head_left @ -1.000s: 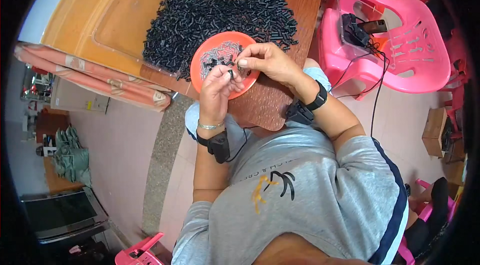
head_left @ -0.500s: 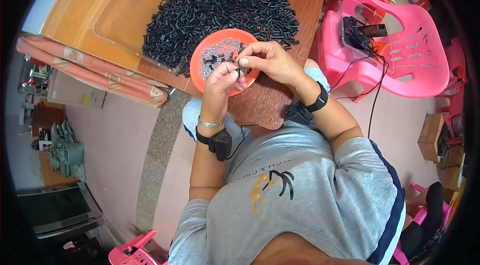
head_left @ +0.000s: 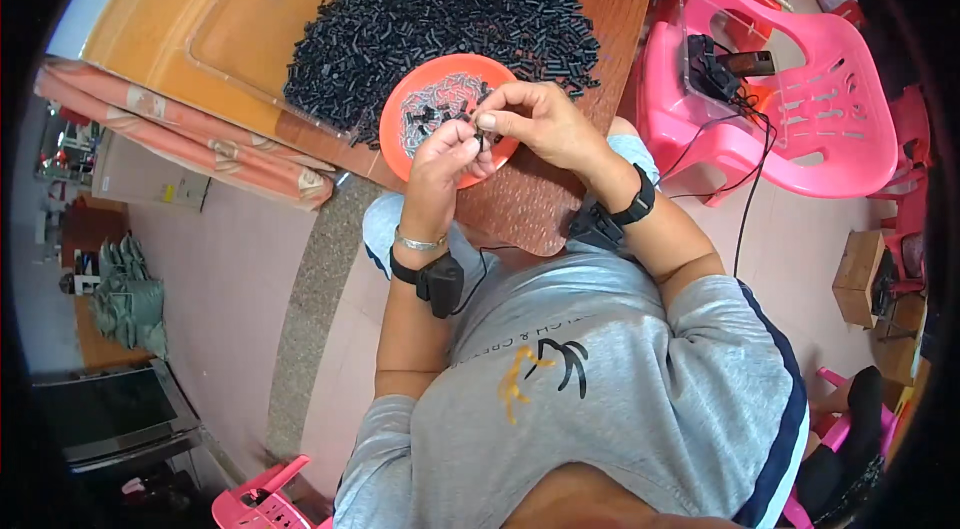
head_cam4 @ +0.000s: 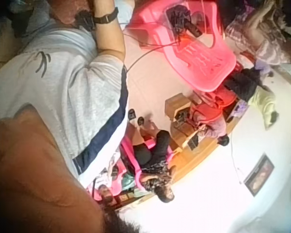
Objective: The person assembles small components by picking up metal pins from a dish and inserting them into plastic tubes by hand.
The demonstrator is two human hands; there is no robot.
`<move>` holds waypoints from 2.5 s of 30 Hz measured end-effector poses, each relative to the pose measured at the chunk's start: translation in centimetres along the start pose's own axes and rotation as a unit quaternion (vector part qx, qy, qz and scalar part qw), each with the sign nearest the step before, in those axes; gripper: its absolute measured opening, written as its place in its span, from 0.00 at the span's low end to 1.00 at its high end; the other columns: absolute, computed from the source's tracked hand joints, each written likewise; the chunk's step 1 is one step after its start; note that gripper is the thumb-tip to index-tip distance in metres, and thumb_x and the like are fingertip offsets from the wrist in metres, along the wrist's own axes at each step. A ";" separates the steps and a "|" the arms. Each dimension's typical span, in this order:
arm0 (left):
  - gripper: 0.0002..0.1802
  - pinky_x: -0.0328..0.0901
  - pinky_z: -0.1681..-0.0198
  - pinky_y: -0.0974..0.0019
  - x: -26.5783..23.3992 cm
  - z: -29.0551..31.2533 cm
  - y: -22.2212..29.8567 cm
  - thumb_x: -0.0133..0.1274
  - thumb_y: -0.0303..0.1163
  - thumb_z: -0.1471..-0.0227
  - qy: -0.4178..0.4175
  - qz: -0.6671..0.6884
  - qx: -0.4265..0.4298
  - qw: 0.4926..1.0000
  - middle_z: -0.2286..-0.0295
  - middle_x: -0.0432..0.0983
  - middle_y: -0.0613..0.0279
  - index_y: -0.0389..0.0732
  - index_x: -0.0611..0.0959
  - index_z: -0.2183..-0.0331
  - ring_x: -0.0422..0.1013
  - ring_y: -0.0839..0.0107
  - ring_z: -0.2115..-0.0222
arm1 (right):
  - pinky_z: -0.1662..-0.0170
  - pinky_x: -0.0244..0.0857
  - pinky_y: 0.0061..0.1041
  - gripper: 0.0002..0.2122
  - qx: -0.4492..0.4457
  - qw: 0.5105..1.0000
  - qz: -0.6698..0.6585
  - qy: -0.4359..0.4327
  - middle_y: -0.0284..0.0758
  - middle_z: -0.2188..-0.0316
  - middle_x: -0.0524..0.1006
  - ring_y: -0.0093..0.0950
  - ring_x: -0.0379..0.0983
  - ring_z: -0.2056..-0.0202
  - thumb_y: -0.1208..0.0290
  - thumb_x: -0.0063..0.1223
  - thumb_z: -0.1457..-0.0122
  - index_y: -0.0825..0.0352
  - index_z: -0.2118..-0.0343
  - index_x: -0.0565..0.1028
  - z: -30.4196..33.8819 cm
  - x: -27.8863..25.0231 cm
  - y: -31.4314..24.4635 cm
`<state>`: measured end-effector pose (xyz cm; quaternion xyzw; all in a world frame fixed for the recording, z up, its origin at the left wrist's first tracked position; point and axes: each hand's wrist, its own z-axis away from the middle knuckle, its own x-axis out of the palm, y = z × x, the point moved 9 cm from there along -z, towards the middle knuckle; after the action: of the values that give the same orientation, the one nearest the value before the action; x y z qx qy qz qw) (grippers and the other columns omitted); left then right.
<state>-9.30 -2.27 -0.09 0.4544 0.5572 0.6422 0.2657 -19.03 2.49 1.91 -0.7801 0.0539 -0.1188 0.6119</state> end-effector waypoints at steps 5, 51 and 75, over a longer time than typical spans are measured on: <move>0.07 0.63 0.65 0.74 -0.2 0.0 0.3 0.46 0.31 0.48 0.014 -0.026 0.021 0.999 0.74 0.71 0.65 0.37 0.73 0.69 0.68 0.78 0.73 | 0.62 0.65 0.16 0.06 0.003 1.000 -0.010 -0.004 0.29 0.72 0.76 0.16 0.70 0.69 0.72 0.52 0.44 0.69 0.69 0.76 0.0 0.0 0.1; 0.08 0.62 0.66 0.74 0.0 0.3 1.2 0.45 0.33 0.47 0.016 -0.026 0.048 0.998 0.76 0.70 0.65 0.37 0.73 0.69 0.66 0.78 0.74 | 0.66 0.66 0.19 0.05 -0.071 0.996 0.026 0.048 0.31 0.75 0.76 0.18 0.71 0.72 0.75 0.53 0.46 0.72 0.71 0.76 0.6 0.1 -2.2; 0.09 0.63 0.68 0.74 0.6 0.2 0.2 0.44 0.34 0.46 -0.019 0.069 -0.004 0.997 0.75 0.70 0.65 0.38 0.72 0.70 0.68 0.76 0.75 | 0.66 0.65 0.17 0.07 0.019 0.996 -0.089 0.009 0.29 0.74 0.76 0.17 0.71 0.71 0.71 0.52 0.43 0.70 0.68 0.76 0.2 0.3 0.2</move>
<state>-9.36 -1.76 0.29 0.5030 0.5170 0.6522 0.2330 -18.68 2.51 1.70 -0.7690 -0.0126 -0.1810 0.6129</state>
